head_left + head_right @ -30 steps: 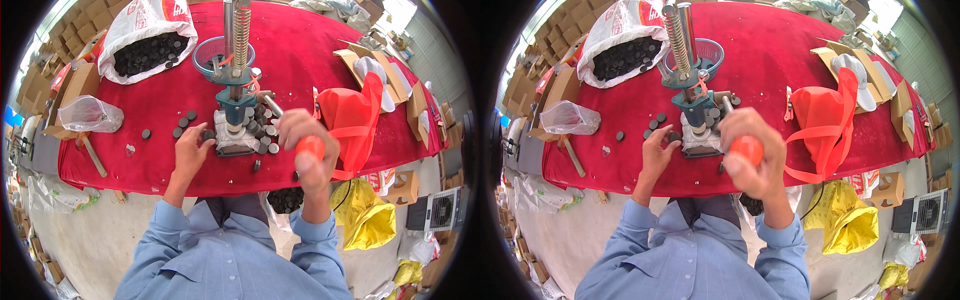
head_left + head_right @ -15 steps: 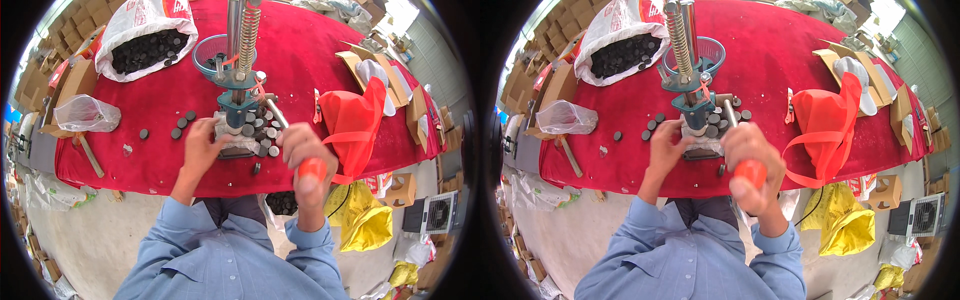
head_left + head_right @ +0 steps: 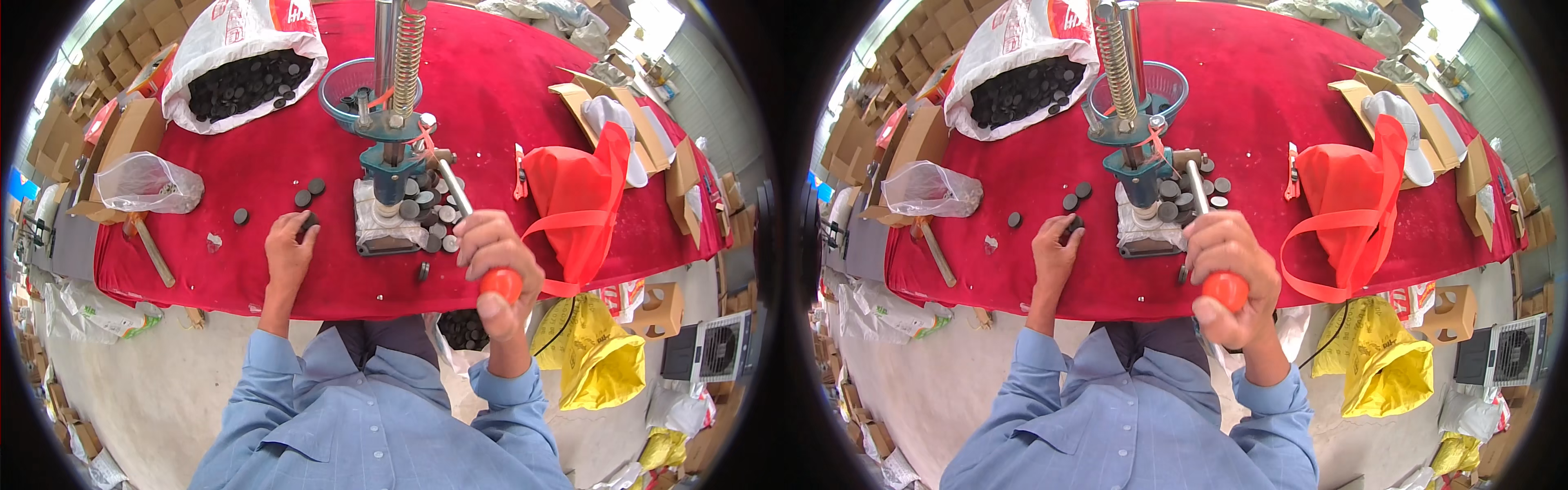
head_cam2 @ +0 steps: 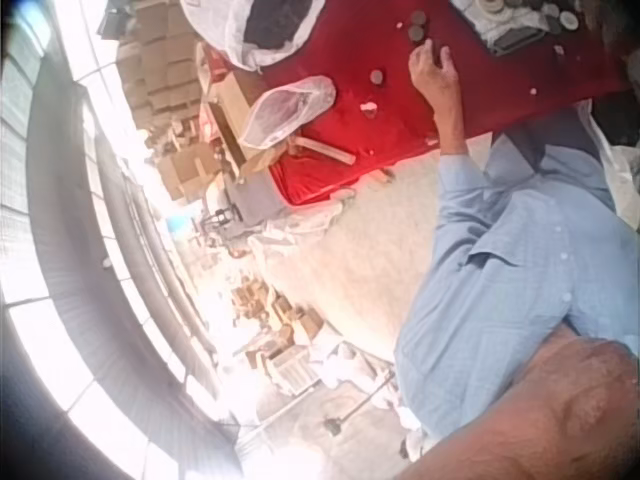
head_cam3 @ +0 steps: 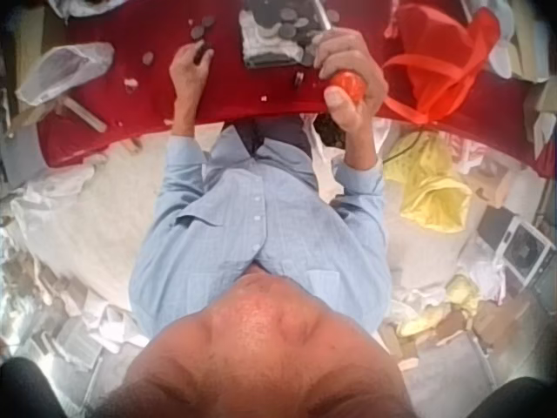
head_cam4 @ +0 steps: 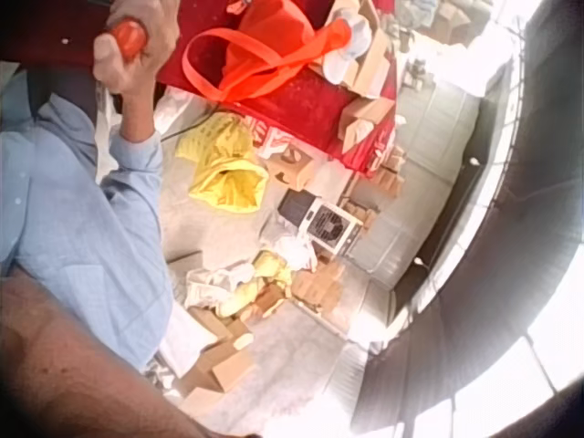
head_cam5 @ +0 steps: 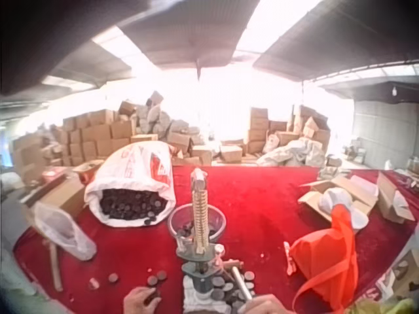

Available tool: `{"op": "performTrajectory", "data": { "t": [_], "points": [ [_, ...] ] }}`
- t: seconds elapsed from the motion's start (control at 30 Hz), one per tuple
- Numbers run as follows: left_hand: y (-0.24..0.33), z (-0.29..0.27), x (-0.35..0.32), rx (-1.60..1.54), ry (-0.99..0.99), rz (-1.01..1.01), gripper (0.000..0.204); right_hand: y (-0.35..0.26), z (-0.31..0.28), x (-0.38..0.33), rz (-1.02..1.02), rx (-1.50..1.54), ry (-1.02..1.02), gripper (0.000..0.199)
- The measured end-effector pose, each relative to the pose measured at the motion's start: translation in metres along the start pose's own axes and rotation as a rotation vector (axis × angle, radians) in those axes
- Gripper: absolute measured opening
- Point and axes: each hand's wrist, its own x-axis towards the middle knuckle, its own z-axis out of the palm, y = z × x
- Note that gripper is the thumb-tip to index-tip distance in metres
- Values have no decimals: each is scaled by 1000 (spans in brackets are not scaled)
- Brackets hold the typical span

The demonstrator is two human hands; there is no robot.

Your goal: The person arranges small circular metal discs on a red tablecloth. They then use a manual press machine to compress each disc individually, placing the finished items into a red bag.

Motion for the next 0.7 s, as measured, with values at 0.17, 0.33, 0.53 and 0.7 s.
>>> {"op": "performTrajectory", "data": {
  "t": [0.17,0.33,0.53,0.7],
  "points": [
    [67,33,12,-146,-90,-15,54,-12,-4,62,144,83,46,32],
    [74,43,22,-158,-94,-34,63,-16,-4,85,304,87,76,37],
    [87,46,24,-314,-95,-80,57,-18,-6,85,312,25,43,42],
    [89,63,23,-212,-125,31,59,-14,-1,83,248,126,71,40]
  ]
}}
